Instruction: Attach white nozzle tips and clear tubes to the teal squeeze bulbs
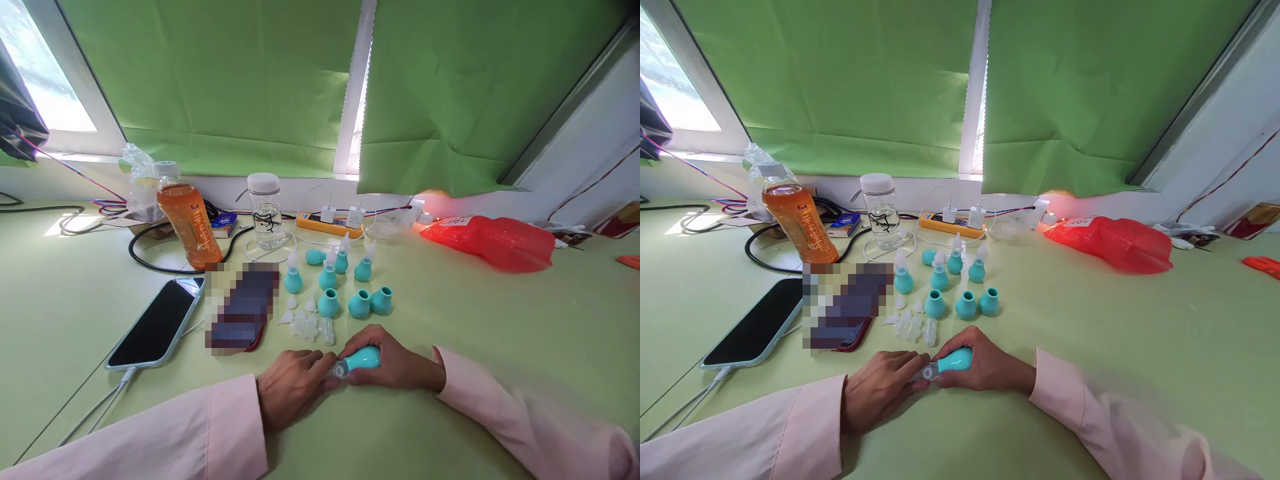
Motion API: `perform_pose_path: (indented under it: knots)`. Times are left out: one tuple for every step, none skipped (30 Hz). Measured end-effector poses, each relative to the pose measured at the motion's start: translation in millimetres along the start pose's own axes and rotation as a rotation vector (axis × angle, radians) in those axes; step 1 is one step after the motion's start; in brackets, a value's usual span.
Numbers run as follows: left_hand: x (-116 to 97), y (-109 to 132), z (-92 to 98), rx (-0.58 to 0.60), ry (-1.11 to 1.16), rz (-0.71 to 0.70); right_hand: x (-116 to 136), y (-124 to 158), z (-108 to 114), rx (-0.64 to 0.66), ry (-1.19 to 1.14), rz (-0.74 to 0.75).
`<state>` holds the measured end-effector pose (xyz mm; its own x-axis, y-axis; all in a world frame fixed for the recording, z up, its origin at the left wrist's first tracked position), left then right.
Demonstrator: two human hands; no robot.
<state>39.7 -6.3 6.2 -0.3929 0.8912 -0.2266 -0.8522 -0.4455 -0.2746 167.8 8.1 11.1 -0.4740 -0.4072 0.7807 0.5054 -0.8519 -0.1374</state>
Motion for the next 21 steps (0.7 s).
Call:
perform_pose_path:
  knots:
    - [-0.5,0.5,-0.7,-0.001,0.019,-0.025,-2.0,-2.2,-0.5,0.073,-0.04,-0.019]
    - [-0.9,0.9,-1.5,0.001,0.038,-0.046,-3.9,-4.2,-0.8,0.131,-0.077,-0.035]
    - [-0.9,1.2,-1.9,-0.001,0.056,-0.06,-5.6,-6.0,-0.9,0.175,-0.108,-0.047]
    - [-0.9,1.3,-2.1,-0.004,0.074,-0.069,-7.1,-7.5,-1.2,0.214,-0.134,-0.056]
    - [-1.0,1.2,-2.1,-0.008,0.09,-0.078,-8.2,-8.6,-1.7,0.247,-0.155,-0.062]
    - [-1.2,1.1,-2.0,-0.012,0.105,-0.084,-9.0,-9.3,-2.3,0.275,-0.171,-0.067]
    - [-1.4,0.9,-1.8,-0.014,0.117,-0.089,-9.5,-9.6,-2.9,0.3,-0.18,-0.07]
    - [-1.8,0.6,-1.6,-0.014,0.128,-0.094,-9.7,-9.6,-3.5,0.321,-0.184,-0.074]
    - [-2.3,0.4,-1.5,-0.012,0.138,-0.099,-9.7,-9.3,-4.0,0.338,-0.186,-0.079]
    - [-2.9,0.2,-1.4,-0.007,0.147,-0.104,-9.5,-9.0,-4.3,0.351,-0.186,-0.085]
    - [-3.2,0.1,-1.2,-0.002,0.151,-0.106,-9.1,-8.6,-4.4,0.36,-0.185,-0.091]
    - [-3.5,0.1,-1.1,0.004,0.153,-0.108,-8.7,-8.3,-4.3,0.362,-0.184,-0.097]
    - [-3.8,0.1,-0.9,0.01,0.155,-0.112,-8.1,-8.2,-4.1,0.362,-0.182,-0.102]
    - [-3.9,0.1,-0.5,0.015,0.156,-0.114,-7.3,-8.3,-4.0,0.363,-0.182,-0.105]
    - [-4.0,0.0,-0.1,0.017,0.158,-0.119,-6.4,-8.5,-4.0,0.368,-0.18,-0.106]
    - [-4.1,-0.1,0.3,0.018,0.159,-0.126,-5.5,-8.9,-4.1,0.374,-0.177,-0.105]
    - [-4.2,-0.3,0.8,0.016,0.161,-0.135,-4.7,-9.5,-4.0,0.381,-0.17,-0.104]
    - [-4.4,-0.4,1.1,0.014,0.162,-0.146,-4.1,-10.0,-3.8,0.387,-0.161,-0.103]
    - [-4.7,-0.6,1.2,0.013,0.158,-0.159,-3.6,-10.3,-3.6,0.397,-0.15,-0.102]
    - [-5.4,-0.6,0.9,0.015,0.15,-0.179,-3.2,-10.1,-3.7,0.417,-0.141,-0.102]
    - [-6.2,-0.5,0.5,0.015,0.137,-0.201,-2.8,-9.1,-4.4,0.456,-0.135,-0.106]
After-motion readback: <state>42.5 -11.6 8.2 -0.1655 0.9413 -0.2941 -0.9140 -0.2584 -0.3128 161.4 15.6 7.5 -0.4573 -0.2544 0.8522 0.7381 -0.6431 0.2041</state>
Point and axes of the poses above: each hand's wrist, its own y-axis away from the middle knuckle, its own z-axis out of the back of the hand, x = y × z, the point moved 5 cm from there along -y, towards the middle knuckle, and after that the axes turned 4 degrees about -z, right-handed, at the moved point
